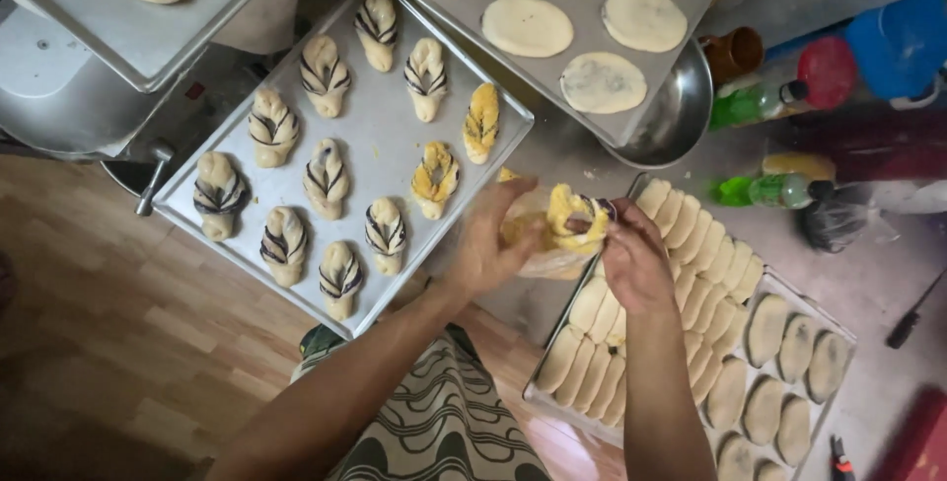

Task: Applying glaze to prepared dough rolls on a baking sheet and then manually shaping dough pieces on a work surface.

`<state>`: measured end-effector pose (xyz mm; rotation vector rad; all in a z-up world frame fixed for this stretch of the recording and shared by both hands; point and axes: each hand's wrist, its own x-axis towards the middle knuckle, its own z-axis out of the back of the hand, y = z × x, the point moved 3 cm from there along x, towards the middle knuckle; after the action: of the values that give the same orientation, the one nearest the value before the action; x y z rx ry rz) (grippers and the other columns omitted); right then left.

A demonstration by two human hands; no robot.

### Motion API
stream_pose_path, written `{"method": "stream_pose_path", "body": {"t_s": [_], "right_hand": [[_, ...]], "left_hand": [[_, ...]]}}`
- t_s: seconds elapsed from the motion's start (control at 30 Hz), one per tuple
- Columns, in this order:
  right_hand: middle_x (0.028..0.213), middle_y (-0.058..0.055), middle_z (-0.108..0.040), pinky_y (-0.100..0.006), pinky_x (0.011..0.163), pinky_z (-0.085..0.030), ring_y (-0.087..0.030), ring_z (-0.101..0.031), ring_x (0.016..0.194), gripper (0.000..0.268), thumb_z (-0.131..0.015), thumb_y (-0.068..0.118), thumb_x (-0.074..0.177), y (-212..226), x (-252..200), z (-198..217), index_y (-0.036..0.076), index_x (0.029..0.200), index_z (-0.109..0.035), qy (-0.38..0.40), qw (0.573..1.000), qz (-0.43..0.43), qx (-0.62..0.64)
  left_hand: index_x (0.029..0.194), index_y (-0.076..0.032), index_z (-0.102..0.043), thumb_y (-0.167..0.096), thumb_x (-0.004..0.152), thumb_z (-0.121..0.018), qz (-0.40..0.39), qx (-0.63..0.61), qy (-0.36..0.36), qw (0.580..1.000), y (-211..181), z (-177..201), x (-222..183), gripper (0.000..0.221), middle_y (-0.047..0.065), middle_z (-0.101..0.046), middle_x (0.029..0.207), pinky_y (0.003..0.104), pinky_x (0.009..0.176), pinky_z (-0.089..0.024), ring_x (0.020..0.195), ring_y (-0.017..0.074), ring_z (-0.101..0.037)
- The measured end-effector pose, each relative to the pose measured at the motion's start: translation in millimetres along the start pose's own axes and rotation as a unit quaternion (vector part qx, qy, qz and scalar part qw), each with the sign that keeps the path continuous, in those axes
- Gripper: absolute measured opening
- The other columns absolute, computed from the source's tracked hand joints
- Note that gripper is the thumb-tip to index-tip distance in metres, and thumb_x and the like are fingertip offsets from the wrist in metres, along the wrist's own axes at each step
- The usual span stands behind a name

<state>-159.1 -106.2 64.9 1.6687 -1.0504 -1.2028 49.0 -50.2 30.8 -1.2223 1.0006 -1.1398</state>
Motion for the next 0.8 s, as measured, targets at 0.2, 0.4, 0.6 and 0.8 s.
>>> {"method": "stream_pose_path", "body": {"t_s": [0.2,0.4,0.6,0.8], "right_hand": [[0.101,-0.004,-0.063,-0.027,0.081,-0.054,-0.018,-0.066,0.092,0.017,-0.063,0.004,0.096,-15.1,0.2,-30.2,0.005,0.113,-0.065,-0.026,0.997,-0.03,-0.067],[0.104,-0.009,-0.068,-0.03,0.075,-0.061,-0.019,-0.071,0.09,0.039,-0.082,0.006,0.083,-71.0,8.9,-120.2,0.003,0.119,-0.068,-0.086,0.99,-0.041,-0.102],[0.108,-0.018,-0.064,-0.037,0.076,-0.065,-0.032,-0.071,0.096,0.047,-0.087,0.011,0.079,-164.0,66.7,-206.8,0.002,0.122,-0.071,-0.174,0.972,-0.03,-0.156],[0.111,-0.019,-0.071,-0.045,0.086,-0.061,-0.041,-0.07,0.106,0.046,-0.079,0.014,0.077,-182.8,88.3,-229.1,0.012,0.122,-0.073,-0.195,0.898,-0.007,-0.395]], "left_hand": [[0.109,-0.005,-0.075,-0.012,0.087,-0.077,0.147,-0.349,0.011,0.926,35.1,-5.3,24.1,0.024,0.009,-0.071,0.084,0.029,0.066,-0.057,0.074,0.016,-0.067],[0.108,-0.009,-0.077,-0.02,0.083,-0.082,0.189,-0.216,-0.031,0.958,17.6,109.7,43.6,0.028,0.012,-0.072,0.085,0.031,0.062,-0.06,0.072,0.0206,-0.071],[0.096,-0.019,-0.081,-0.019,0.082,-0.077,0.1,0.089,0.0,0.991,100.2,190.7,124.9,0.015,0.011,-0.075,0.081,0.037,0.063,-0.062,0.073,0.0297,-0.076],[0.1,-0.027,-0.079,-0.029,0.084,-0.069,0.115,0.3,0.062,0.945,145.6,189.3,160.8,0.019,0.002,-0.078,0.087,0.043,0.08,-0.063,0.087,0.0292,-0.076]]}}
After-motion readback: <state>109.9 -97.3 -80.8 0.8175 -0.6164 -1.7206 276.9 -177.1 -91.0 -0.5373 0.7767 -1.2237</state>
